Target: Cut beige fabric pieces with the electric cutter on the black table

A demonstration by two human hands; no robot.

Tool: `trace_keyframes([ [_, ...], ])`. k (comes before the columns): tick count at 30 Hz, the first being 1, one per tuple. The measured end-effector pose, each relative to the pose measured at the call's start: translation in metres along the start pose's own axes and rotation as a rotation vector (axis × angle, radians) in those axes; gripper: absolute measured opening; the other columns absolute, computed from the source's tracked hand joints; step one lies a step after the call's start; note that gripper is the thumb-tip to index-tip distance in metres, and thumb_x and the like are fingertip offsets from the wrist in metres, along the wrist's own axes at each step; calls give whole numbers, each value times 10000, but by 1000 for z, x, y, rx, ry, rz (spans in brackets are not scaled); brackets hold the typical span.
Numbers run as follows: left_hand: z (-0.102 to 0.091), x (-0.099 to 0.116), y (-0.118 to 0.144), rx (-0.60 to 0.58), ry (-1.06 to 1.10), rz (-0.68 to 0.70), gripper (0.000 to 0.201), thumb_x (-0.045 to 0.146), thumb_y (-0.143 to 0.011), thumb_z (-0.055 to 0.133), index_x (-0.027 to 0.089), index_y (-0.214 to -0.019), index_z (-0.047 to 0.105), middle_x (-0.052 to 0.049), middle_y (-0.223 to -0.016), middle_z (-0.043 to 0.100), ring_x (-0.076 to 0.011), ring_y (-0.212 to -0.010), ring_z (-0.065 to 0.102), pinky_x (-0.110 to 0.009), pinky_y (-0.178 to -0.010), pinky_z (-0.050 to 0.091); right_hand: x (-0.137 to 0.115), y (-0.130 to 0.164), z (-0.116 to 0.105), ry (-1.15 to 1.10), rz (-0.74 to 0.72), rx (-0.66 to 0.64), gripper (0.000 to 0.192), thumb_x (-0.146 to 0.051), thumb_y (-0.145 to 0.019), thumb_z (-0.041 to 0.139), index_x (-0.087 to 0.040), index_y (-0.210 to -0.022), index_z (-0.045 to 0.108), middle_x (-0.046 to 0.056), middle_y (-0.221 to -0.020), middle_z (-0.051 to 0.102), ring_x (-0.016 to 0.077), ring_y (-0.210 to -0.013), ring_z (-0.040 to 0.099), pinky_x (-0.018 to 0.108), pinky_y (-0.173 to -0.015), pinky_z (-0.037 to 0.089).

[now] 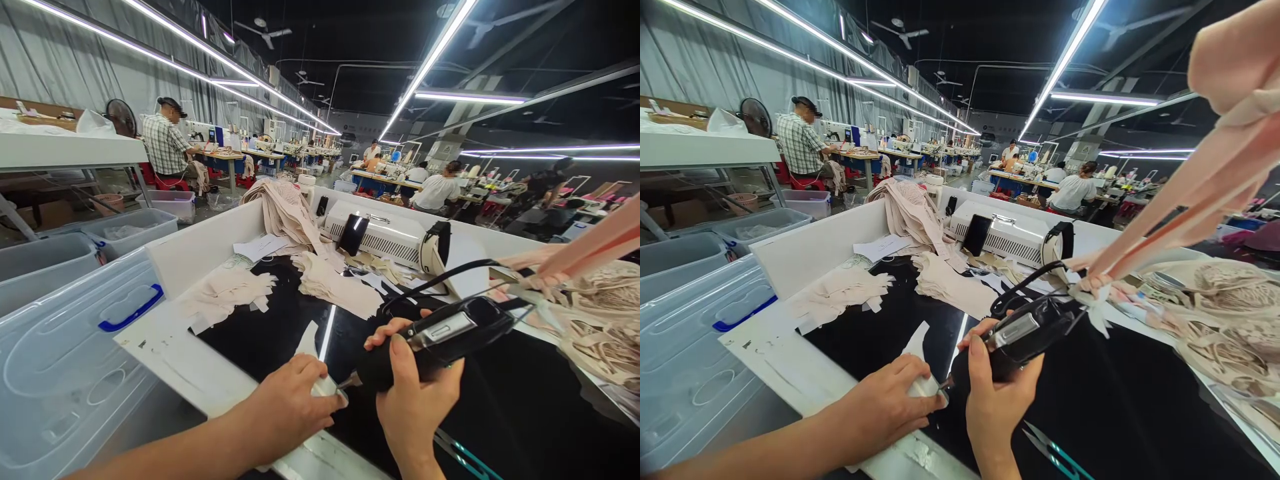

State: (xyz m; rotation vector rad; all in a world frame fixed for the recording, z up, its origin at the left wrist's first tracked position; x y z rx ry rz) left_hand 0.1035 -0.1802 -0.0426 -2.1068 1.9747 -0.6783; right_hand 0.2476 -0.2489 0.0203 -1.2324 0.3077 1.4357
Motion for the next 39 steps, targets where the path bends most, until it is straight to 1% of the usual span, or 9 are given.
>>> trace_keyframes([
  [3,-1,0,0,15,-4,-2,324,273,-958,747,275,-1269,657,-130,-1204,584,-294,-1132,606,-412,-934,587,1,0,0,13,8,9,456,-261,-841,814,-279,-1220,561,-54,-851,676,126,-643,629,313,-630,556],
  [12,5,-1,1,10,1,-17,343,310,-953,756,304,-1284,663,-116,-1198,563,-290,-1139,575,-424,-968,566,0,-4,6,-23,6,0,427,-248,-854,795,-276,-1212,564,-52,-838,683,138,-654,630,335,-655,566],
  [21,10,0,0,33,-24,-9,336,340,-951,760,298,-1265,650,-114,-1167,571,-289,-1124,579,-424,-941,571,7,-4,11,30,9,-19,399,-253,-861,788,-296,-1191,568,-60,-835,671,127,-635,614,302,-631,553],
  [24,11,8,4,54,-76,-1,362,377,-945,760,261,-1262,630,-115,-1106,596,-294,-1079,597,-452,-945,566,5,-2,9,30,16,-23,395,-258,-860,790,-293,-1189,574,-55,-836,675,129,-644,621,306,-640,560],
  [26,10,14,8,72,-110,17,394,382,-945,754,214,-1273,612,-115,-1080,614,-290,-1061,608,-466,-988,548,3,1,7,25,25,-16,411,-259,-850,804,-292,-1192,578,-55,-840,679,127,-649,628,308,-649,568],
  [30,-1,18,12,130,-107,62,244,319,-1010,668,135,-1164,627,-105,-1082,647,-256,-1122,612,-414,-1129,459,-2,6,1,-5,30,-7,435,-243,-828,824,-291,-1190,588,-56,-842,691,125,-660,642,311,-661,580],
  [32,-6,15,9,118,-59,79,177,293,-1010,671,137,-1084,636,-81,-1052,654,-230,-1094,621,-357,-1118,462,-2,7,0,-13,36,-2,445,-242,-820,829,-294,-1192,590,-58,-834,691,126,-659,643,308,-654,582],
  [34,-8,9,5,75,-18,91,171,291,-984,709,147,-1047,641,-64,-1038,657,-216,-1052,630,-322,-1066,493,-3,8,-1,-9,33,5,446,-248,-818,831,-294,-1191,592,-59,-826,692,127,-648,640,306,-646,583],
  [39,-6,-6,2,-8,15,82,223,348,-965,747,190,-1103,673,-69,-1126,655,-224,-1028,637,-351,-1016,521,-4,8,-1,10,16,-1,445,-252,-821,831,-290,-1194,591,-57,-825,694,123,-640,638,306,-653,573],
])
Point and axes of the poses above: each hand's wrist, its own y-axis away from the middle knuckle, its own z-axis out of the palm, x = y × z, the point moved 5 cm from there along -y, towards the middle knuckle
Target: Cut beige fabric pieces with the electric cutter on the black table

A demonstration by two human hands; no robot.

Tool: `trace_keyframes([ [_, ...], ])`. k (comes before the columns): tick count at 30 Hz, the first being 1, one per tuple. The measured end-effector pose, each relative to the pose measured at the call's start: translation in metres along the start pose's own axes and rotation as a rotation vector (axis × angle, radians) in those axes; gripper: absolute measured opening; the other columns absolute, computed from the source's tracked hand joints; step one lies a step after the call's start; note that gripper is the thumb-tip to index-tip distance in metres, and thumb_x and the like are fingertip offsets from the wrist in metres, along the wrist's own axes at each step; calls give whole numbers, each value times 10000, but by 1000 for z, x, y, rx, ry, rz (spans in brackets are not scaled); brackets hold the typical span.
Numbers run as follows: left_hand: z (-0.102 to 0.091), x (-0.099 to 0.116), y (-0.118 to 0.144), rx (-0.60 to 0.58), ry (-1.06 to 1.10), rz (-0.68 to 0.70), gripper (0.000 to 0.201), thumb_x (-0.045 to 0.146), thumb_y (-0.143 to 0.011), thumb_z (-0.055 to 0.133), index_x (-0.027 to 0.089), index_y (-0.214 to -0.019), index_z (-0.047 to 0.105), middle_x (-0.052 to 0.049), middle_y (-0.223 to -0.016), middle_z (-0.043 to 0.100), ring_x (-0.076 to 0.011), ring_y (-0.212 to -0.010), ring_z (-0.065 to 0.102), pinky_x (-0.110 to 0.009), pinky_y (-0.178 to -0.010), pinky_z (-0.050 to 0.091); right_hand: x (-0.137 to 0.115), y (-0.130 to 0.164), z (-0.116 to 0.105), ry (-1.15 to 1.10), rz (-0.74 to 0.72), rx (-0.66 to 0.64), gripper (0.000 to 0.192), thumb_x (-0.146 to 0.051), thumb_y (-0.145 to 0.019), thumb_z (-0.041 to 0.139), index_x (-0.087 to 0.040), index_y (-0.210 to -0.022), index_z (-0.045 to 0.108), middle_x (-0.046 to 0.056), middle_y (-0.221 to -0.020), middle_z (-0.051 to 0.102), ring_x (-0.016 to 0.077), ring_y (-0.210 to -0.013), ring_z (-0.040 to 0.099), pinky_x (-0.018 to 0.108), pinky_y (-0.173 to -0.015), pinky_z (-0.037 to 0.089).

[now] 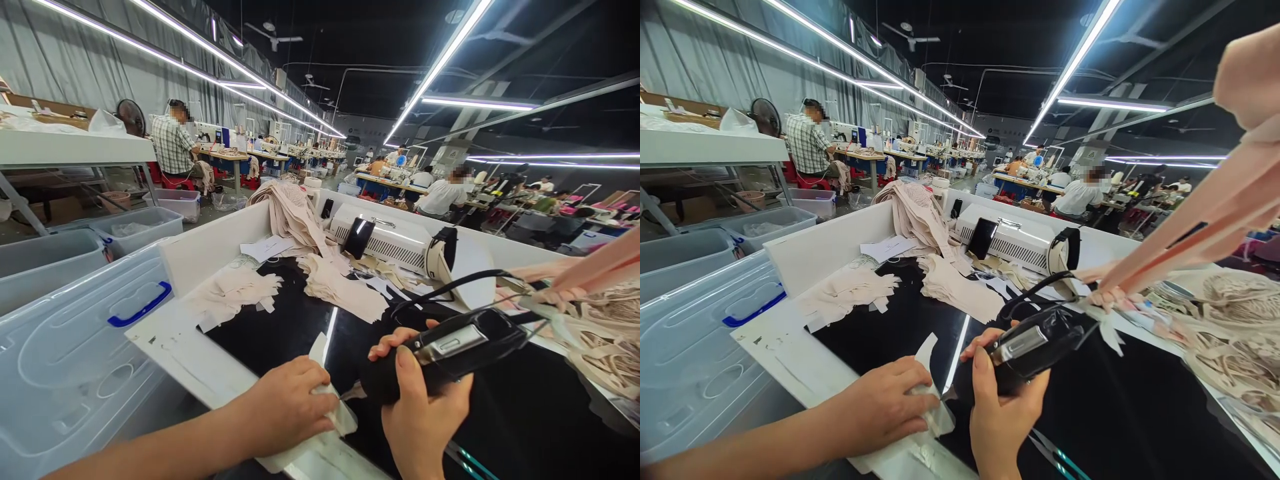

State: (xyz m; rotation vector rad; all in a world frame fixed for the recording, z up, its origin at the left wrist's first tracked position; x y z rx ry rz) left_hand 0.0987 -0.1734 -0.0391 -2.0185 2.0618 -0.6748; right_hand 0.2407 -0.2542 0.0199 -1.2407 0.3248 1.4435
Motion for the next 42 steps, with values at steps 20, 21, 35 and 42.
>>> trace_keyframes([
  [20,-3,-6,7,-75,42,-63,268,372,-982,722,244,-1216,692,-132,-1269,600,-278,-1127,617,-386,-981,560,8,-4,12,2,1,4,416,-263,-824,814,-280,-1164,576,-58,-829,687,132,-646,629,331,-650,568],
  [21,-2,-6,7,-63,42,-60,273,375,-981,722,244,-1220,693,-135,-1272,597,-280,-1140,614,-385,-991,556,8,-4,13,14,-2,1,409,-264,-832,808,-277,-1167,574,-57,-832,684,132,-648,628,334,-654,568],
  [35,0,-1,9,-25,23,-75,334,393,-935,782,243,-1214,679,-141,-1267,594,-296,-1182,598,-405,-998,554,10,-6,22,39,-10,-35,374,-264,-864,783,-270,-1157,551,-59,-843,675,129,-659,625,333,-662,564],
  [42,-6,14,9,26,-33,-88,346,378,-977,728,144,-1210,625,-131,-1165,642,-269,-1107,613,-373,-1007,539,6,-1,12,0,42,-6,438,-249,-824,815,-275,-1186,569,-53,-837,681,133,-661,629,340,-659,575],
])
Point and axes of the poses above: each hand's wrist, its own y-axis away from the middle knuckle, its own z-axis out of the palm, x = y × z, the point moved 5 cm from there along -y, towards the middle knuckle
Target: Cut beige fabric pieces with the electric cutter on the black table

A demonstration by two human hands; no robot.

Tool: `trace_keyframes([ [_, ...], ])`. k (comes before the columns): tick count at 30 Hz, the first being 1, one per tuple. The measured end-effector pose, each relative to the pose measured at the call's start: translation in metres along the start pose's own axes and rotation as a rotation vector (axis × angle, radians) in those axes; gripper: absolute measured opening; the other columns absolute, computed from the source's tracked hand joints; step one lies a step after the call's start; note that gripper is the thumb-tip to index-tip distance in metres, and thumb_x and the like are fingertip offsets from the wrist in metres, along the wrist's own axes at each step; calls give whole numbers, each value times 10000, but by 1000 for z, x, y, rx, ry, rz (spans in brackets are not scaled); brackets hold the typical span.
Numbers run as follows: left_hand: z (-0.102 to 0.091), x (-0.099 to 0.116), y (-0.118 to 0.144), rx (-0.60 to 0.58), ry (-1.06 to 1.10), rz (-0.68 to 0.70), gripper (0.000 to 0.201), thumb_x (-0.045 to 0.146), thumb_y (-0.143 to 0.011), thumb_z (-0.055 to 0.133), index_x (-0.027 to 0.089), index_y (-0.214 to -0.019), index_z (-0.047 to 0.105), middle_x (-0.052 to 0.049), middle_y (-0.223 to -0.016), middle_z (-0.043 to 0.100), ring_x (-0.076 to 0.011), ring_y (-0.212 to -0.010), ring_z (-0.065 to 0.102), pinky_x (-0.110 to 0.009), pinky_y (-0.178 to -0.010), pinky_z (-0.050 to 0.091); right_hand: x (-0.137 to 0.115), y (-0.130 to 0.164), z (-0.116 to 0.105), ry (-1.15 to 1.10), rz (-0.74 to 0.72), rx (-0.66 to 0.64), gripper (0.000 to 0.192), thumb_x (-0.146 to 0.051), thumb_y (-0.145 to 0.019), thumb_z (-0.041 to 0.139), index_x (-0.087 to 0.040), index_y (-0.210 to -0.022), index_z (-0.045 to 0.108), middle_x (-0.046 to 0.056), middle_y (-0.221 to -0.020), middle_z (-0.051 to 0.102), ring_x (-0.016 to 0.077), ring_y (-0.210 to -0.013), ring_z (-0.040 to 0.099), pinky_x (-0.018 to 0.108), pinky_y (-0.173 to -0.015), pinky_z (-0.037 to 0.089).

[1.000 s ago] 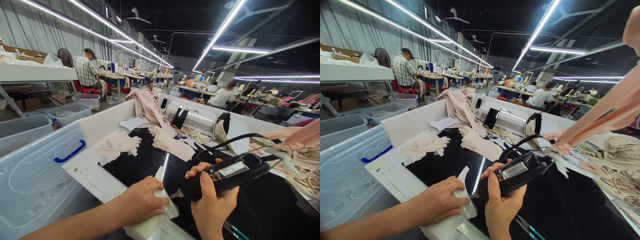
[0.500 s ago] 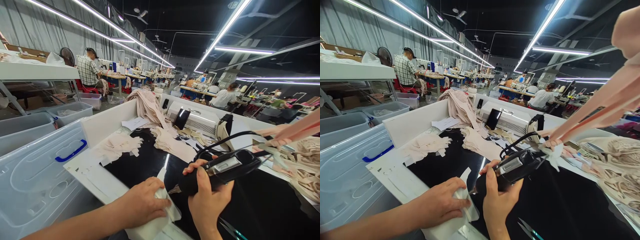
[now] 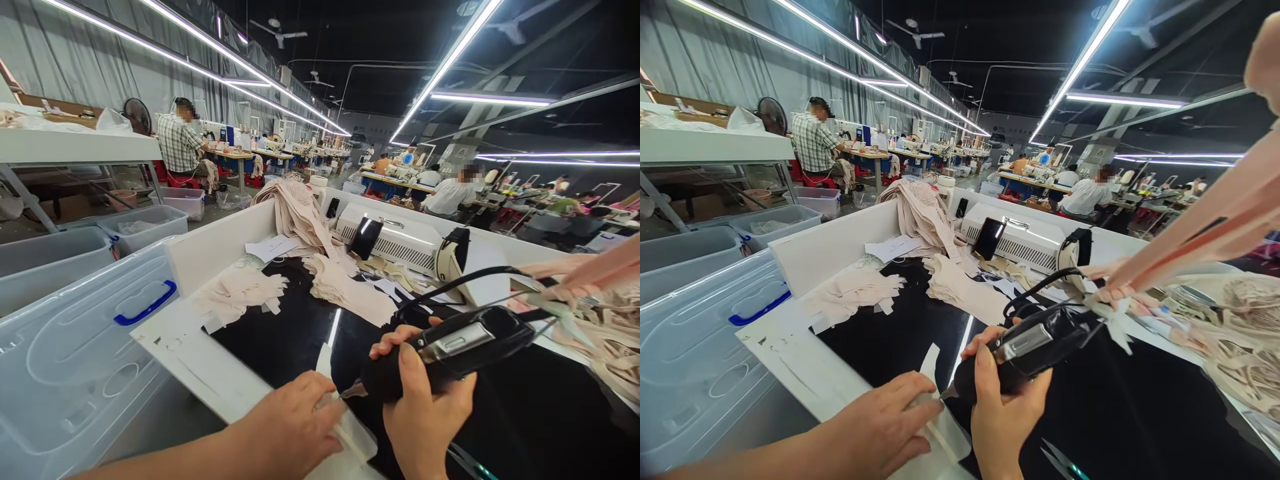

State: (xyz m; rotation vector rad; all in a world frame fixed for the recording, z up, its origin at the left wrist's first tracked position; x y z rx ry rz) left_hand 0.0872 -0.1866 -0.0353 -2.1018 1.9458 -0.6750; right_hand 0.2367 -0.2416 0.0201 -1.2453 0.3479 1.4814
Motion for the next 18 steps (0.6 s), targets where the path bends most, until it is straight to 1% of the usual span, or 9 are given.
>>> trace_keyframes([
  [1,-3,-3,-3,-1,3,0,243,326,-1016,670,137,-1163,631,-118,-1137,650,-258,-1091,618,-370,-1023,530,-1,1,-1,-14,2,3,449,-244,-815,821,-277,-1186,571,-52,-836,681,136,-665,634,342,-654,577],
  [2,-6,-7,-8,0,8,32,151,270,-1045,609,136,-1107,638,-105,-1100,657,-251,-1081,620,-383,-1059,509,-1,1,-2,-24,0,5,453,-242,-810,826,-279,-1184,572,-53,-832,680,137,-663,636,341,-648,578],
  [3,-8,-12,-12,-6,28,59,109,208,-1056,565,135,-1080,641,-101,-1101,661,-242,-1090,621,-392,-1105,477,-1,1,-3,-27,-6,4,453,-243,-807,828,-282,-1180,574,-54,-828,680,137,-658,636,339,-644,577],
  [4,-9,-19,-17,-31,80,81,114,164,-1055,539,134,-1081,646,-99,-1124,663,-226,-1096,624,-362,-1112,470,-1,2,-3,-23,-12,3,447,-245,-810,827,-284,-1178,576,-55,-828,680,135,-655,636,337,-646,576],
  [6,-11,-31,-26,-77,189,128,154,139,-1060,508,131,-1109,653,-101,-1150,673,-205,-1107,632,-299,-1068,495,0,2,-4,-5,-17,-4,427,-256,-825,820,-286,-1176,578,-54,-842,683,131,-654,637,337,-657,575],
  [8,-11,-42,-31,-104,253,160,180,152,-1067,497,135,-1138,662,-98,-1153,690,-201,-1106,643,-279,-1029,512,1,2,-5,4,-18,-10,421,-261,-835,815,-285,-1182,578,-50,-861,685,130,-663,638,335,-661,573],
  [10,-10,-49,-33,-122,271,180,197,167,-1075,491,146,-1147,673,-89,-1142,707,-205,-1094,650,-282,-1007,518,2,2,-5,2,-14,-17,429,-259,-842,814,-286,-1196,574,-48,-874,686,131,-674,637,335,-664,569],
  [15,-12,-54,-28,-137,265,231,252,191,-1100,449,156,-1107,698,-94,-1117,727,-211,-1066,653,-300,-981,516,1,3,-5,13,-20,-10,430,-267,-850,812,-284,-1205,571,-47,-863,684,131,-672,635,342,-676,568],
  [18,-14,-56,-26,-153,232,230,210,216,-1089,502,167,-1157,695,-89,-1126,720,-212,-1064,655,-297,-947,524,1,3,-5,7,-29,-10,432,-260,-846,815,-285,-1204,575,-45,-867,681,136,-681,638,344,-672,569],
])
Point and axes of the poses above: each hand's wrist, its own y-axis away from the middle knuckle, its own z-axis out of the palm, x = y × z, the point moved 5 cm from there along -y, towards the middle knuckle
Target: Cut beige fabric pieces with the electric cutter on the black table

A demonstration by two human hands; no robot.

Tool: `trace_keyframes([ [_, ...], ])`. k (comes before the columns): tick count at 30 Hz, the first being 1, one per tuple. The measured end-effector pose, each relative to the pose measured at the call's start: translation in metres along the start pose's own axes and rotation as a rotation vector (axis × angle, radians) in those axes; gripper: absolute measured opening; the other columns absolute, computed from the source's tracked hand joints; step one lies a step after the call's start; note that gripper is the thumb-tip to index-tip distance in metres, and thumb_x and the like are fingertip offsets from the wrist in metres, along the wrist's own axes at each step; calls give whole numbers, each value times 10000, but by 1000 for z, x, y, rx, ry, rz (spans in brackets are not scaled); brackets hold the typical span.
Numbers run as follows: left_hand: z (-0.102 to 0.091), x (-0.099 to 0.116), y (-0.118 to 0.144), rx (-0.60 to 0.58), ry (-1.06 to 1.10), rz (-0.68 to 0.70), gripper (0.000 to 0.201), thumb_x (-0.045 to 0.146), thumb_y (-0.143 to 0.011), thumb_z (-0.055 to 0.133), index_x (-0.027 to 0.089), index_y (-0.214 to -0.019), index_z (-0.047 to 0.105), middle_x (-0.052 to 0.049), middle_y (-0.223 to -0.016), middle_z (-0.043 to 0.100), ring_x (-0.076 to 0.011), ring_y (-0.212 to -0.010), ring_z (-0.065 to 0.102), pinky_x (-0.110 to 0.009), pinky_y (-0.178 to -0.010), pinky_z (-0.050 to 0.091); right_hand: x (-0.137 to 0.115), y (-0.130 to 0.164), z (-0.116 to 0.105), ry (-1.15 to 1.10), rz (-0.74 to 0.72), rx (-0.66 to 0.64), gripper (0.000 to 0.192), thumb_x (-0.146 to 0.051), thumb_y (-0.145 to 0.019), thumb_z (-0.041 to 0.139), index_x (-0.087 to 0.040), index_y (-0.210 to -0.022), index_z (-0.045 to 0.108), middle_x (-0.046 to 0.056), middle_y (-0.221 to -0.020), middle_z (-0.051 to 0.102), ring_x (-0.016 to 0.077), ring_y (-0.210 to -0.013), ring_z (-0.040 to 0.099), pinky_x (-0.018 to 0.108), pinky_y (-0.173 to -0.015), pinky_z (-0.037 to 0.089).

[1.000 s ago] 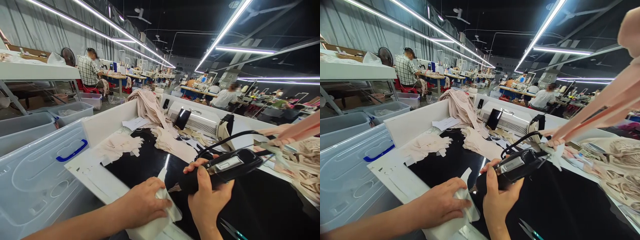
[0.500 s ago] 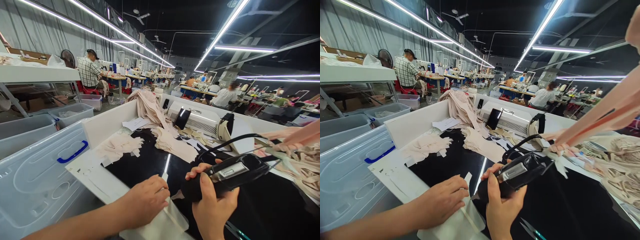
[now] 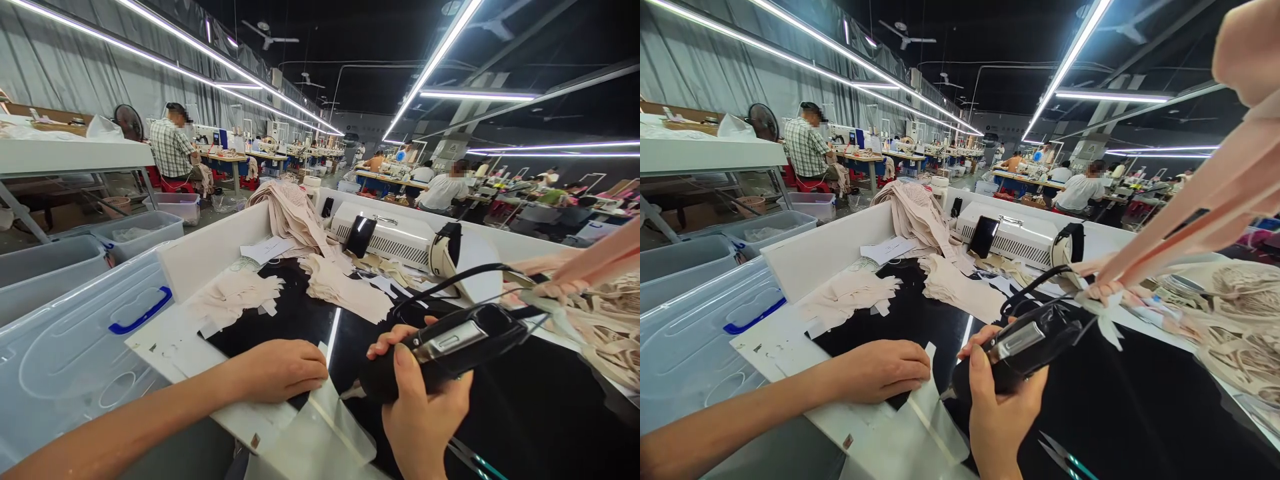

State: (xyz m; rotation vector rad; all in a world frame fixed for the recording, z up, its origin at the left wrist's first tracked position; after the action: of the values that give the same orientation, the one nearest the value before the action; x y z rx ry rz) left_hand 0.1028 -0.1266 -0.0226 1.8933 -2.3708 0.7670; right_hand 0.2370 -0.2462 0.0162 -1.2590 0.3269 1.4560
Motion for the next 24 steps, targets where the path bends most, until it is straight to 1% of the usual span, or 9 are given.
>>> trace_keyframes([
  [2,1,0,1,-36,-50,8,207,252,-1071,567,188,-1232,681,-83,-1146,706,-215,-1058,658,-290,-899,531,0,0,0,-2,0,-6,431,-253,-851,812,-291,-1209,574,-45,-873,679,138,-689,639,350,-678,567],
  [5,5,1,4,-74,-141,42,295,359,-1038,647,241,-1307,659,-81,-1203,671,-231,-1074,658,-292,-871,534,0,1,-1,4,-3,-7,428,-251,-858,807,-296,-1213,573,-49,-871,671,136,-683,631,354,-688,558],
  [9,8,3,9,-61,-184,66,324,464,-1023,651,277,-1288,669,-87,-1249,641,-246,-1119,645,-326,-973,519,0,1,-1,10,-13,6,432,-257,-850,811,-292,-1211,575,-48,-860,674,139,-674,627,359,-692,554],
  [13,10,3,12,-38,-174,63,334,470,-1014,659,277,-1286,679,-96,-1259,634,-255,-1125,642,-357,-1038,496,-1,0,2,13,-17,5,431,-258,-841,810,-288,-1200,575,-50,-850,675,138,-669,627,358,-685,559],
  [20,11,4,11,-42,-182,61,355,481,-1007,661,282,-1300,686,-100,-1249,631,-256,-1071,647,-377,-1025,512,1,-4,9,-14,-24,21,454,-250,-825,820,-284,-1200,566,-56,-846,681,136,-660,632,351,-673,571],
  [24,11,4,10,-54,-183,52,361,489,-1010,654,279,-1302,689,-103,-1249,634,-254,-1068,642,-377,-1026,511,5,-4,11,-3,-12,11,431,-263,-834,820,-281,-1183,567,-60,-840,681,124,-652,622,326,-668,567],
])
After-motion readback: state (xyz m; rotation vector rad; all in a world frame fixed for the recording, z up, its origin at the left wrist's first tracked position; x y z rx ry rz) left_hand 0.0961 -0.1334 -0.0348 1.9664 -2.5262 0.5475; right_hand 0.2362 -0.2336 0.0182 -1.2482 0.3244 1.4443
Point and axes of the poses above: each hand's wrist, its own y-axis away from the middle knuckle, its own z-axis out of the palm, x = y × z, the point moved 5 cm from there along -y, towards the middle knuckle
